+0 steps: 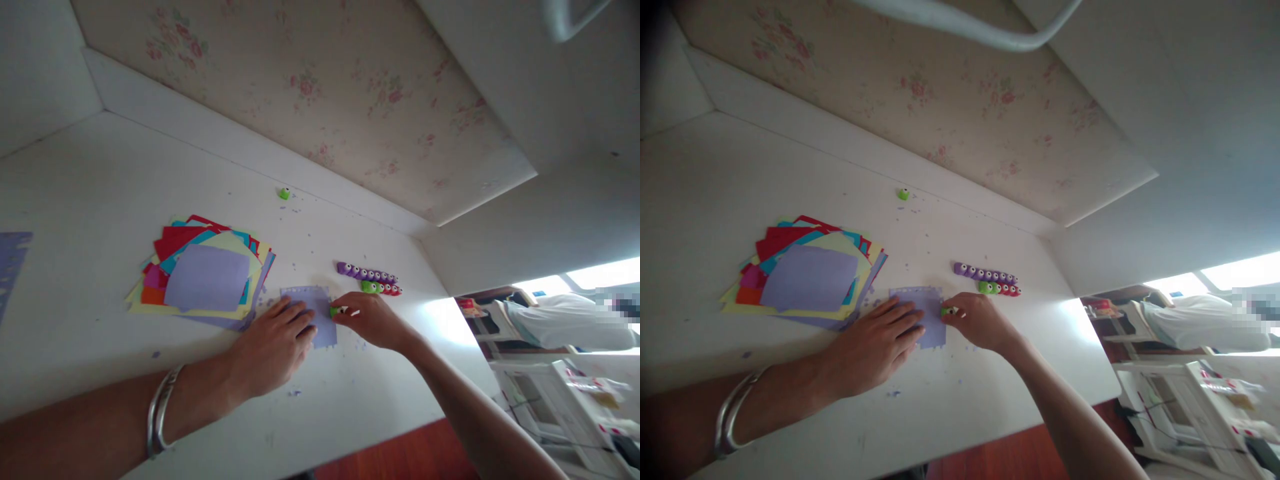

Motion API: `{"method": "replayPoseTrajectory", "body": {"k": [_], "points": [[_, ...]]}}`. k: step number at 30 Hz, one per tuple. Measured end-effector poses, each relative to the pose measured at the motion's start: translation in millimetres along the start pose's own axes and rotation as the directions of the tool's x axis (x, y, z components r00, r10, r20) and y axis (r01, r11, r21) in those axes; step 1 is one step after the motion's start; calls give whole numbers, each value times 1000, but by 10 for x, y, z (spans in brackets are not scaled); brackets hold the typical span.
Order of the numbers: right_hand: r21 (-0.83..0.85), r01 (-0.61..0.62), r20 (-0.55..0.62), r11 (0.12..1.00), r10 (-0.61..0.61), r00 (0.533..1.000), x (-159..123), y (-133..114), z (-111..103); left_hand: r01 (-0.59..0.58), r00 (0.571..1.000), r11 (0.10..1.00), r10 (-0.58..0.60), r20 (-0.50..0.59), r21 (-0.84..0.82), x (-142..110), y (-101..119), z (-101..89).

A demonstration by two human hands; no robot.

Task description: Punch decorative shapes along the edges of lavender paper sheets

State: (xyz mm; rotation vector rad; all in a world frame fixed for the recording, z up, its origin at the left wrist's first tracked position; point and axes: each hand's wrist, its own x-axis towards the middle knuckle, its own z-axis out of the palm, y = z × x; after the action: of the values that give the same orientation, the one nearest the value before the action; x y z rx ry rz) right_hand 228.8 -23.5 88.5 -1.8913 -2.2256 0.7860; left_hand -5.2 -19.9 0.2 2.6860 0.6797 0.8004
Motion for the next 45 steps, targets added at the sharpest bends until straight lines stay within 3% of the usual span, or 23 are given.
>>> {"method": "replayPoseTrajectory", "body": {"k": [10,17,24,32,36,40,45], "points": [[-252,57,-108,966,-87,990,-89,287,-77,-5,1000,1000,5,25,23,-5,0,-15],[-277,-3,-208,961,-57,976,-102,410,-25,-8,1000,1000,7,21,11,2,-1,-23],[-316,-91,-418,944,-52,907,-61,674,3,-7,1000,1000,7,10,18,-1,-8,6],[-355,-159,-488,921,-38,872,28,809,3,1,1000,1000,-1,26,6,-14,-15,3],[-369,-121,-494,922,-84,866,5,731,-11,4,999,1000,-5,36,11,-13,-10,-10],[-301,-69,-515,951,-101,851,94,446,-51,7,998,1000,-9,62,19,1,-2,-32],[-143,76,-404,987,-129,906,734,-4,-58,24,997,1000,-24,80,3,5,2,-55]]}}
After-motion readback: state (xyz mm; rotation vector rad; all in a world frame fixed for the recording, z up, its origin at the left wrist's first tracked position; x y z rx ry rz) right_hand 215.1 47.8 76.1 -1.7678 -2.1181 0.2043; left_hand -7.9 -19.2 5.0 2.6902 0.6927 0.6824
